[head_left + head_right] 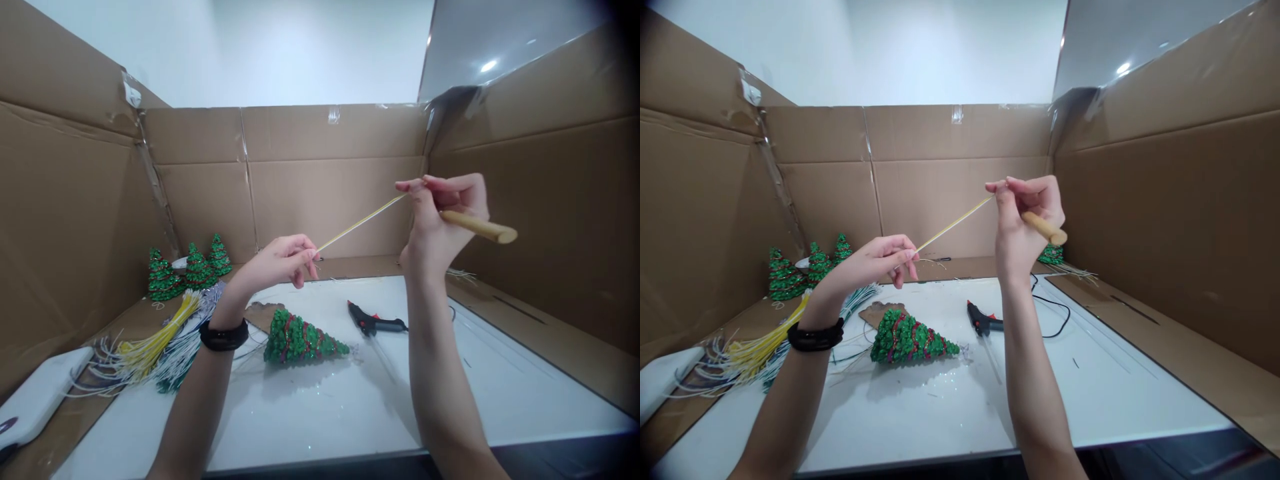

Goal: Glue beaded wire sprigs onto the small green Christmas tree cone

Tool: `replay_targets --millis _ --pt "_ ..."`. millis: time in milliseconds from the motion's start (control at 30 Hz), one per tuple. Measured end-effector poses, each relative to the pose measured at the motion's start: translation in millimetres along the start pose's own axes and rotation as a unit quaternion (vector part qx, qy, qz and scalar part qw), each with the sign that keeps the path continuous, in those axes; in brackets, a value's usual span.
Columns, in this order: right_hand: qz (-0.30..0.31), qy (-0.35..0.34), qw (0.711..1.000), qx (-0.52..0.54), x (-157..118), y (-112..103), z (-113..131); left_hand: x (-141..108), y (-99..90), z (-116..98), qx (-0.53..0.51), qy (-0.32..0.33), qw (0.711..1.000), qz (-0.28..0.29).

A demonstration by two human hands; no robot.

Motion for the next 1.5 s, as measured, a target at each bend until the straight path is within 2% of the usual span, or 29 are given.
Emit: replay_targets --millis 167,267,433,633,967,1133,1267,1367,1433,1500 --pt "0.049 0.038 0.998 -0.002 0.4 4.1 -8.5 4.2 -0.2 2.5 -0.026 -0.016 0.999 -0.019" --pt "0.037 0.048 0.998 -0.008 1.4 2.3 -9.4 5.7 1.7 3.6 -0.033 -0.018 0.999 -0.013" --pt "0.004 0.017 0.999 0.035 10.5 -9.6 -5.7 10.2 2.3 9.5 -0.038 -0.011 0.999 -0.001" --pt "0.047 0.038 0.998 0.013 14.8 -12.2 -5.9 16.0 -2.0 15.9 -0.035 0.008 0.999 -0.028" --pt "-0.033 0.005 0.999 -0.008 10.5 -14.3 3.6 13.0 -2.5 10.5 -0.018 0.009 0.999 -0.042" --pt "-0.048 -0.017 0.998 -0.023 9.7 -14.5 0.3 14.0 -4.0 11.8 -0.024 0.011 0.999 -0.040" --pt "-0.043 -0.015 0.997 -0.058 10.4 -17.5 -9.1 13.8 -4.1 10.7 -0.029 0.013 0.999 -0.037" --pt "0.007 0.026 0.997 -0.075 11.5 -17.1 -16.5 13.5 -6.9 12.2 -0.027 0.005 0.998 -0.055" --pt "0.047 0.031 0.994 -0.089 10.9 -13.6 -13.3 13.1 -11.3 15.3 -0.016 -0.006 0.997 -0.081" --pt "0.025 -0.006 0.994 -0.106 8.9 -11.9 -0.7 12.7 -16.5 19.5 -0.002 -0.018 0.994 -0.109"
Point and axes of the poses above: each hand's wrist, its own x-axis towards the middle knuckle, its own y-axis out of the palm, z = x × y, the point moved 5 cm from there along x, towards the middle knuckle, and after that the axes turned 7 degrees about x, right-handed, at the moved point
